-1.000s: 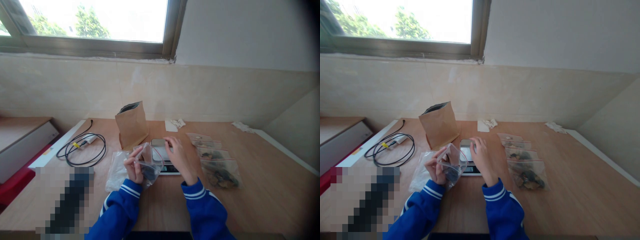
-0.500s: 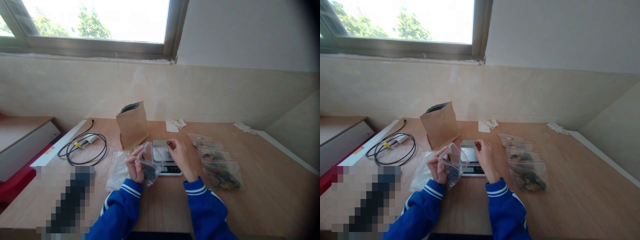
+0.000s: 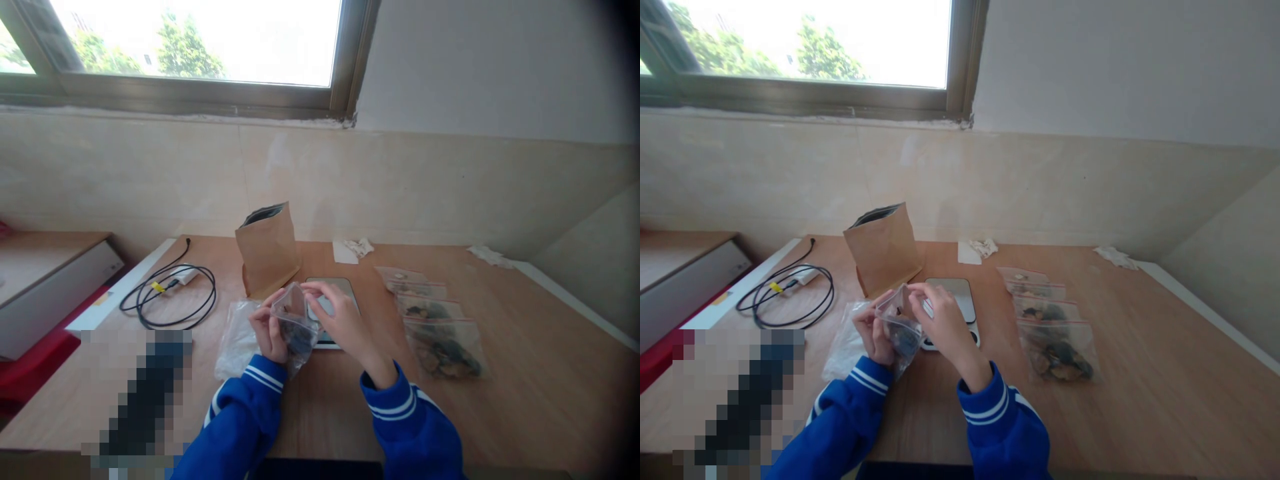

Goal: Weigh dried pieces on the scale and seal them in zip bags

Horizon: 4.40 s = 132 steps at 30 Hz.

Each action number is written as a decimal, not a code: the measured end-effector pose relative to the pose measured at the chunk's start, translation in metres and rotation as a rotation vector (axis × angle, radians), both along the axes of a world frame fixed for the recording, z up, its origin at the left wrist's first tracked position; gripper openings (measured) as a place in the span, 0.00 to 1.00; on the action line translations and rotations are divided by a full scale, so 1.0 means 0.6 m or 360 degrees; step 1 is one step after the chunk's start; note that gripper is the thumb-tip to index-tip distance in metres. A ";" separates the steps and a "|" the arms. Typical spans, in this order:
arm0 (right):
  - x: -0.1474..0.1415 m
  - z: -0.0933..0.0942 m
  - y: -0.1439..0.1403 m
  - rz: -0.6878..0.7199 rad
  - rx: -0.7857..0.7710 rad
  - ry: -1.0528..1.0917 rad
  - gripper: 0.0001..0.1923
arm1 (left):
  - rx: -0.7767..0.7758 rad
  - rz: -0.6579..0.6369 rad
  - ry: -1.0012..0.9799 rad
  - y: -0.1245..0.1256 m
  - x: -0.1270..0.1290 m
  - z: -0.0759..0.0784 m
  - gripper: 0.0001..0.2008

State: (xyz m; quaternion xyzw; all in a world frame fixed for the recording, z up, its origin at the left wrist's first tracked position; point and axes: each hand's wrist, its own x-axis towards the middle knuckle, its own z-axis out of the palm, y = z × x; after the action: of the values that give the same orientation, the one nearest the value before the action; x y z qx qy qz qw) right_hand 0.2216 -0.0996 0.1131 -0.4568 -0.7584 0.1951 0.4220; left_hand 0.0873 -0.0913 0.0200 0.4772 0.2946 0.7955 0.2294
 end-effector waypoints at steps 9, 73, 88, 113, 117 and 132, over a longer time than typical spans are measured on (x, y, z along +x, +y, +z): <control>0.013 -0.041 -0.037 -0.0352 -0.0136 0.0071 0.24 | -0.0196 0.0211 -0.0167 0.004 0.003 -0.003 0.06; 0.126 -0.169 -0.112 -0.0799 -0.0334 0.0940 0.21 | -0.0705 -0.0229 0.0849 -0.037 -0.019 -0.019 0.11; 0.133 -0.188 -0.112 -0.0988 -0.0176 0.0775 0.19 | -0.0627 -0.0176 0.0903 -0.038 -0.018 -0.022 0.08; 0.129 -0.180 -0.112 -0.1002 -0.0207 0.0933 0.19 | -0.0509 -0.0139 0.0963 -0.036 -0.017 -0.024 0.05; 0.127 -0.174 -0.113 -0.0882 -0.0276 0.1092 0.19 | -0.0535 -0.0249 0.0961 -0.039 -0.014 -0.018 0.07; 0.124 -0.181 -0.109 -0.0920 -0.0317 0.1120 0.19 | -0.0407 -0.0204 0.0987 -0.042 -0.013 -0.002 0.05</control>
State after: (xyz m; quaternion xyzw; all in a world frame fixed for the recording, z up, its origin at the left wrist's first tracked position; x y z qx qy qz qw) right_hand 0.2963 -0.1653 0.0044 -0.5938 -0.3884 0.2844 0.6447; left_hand 0.0796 -0.1165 0.0190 0.6813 0.4171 0.5530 0.2365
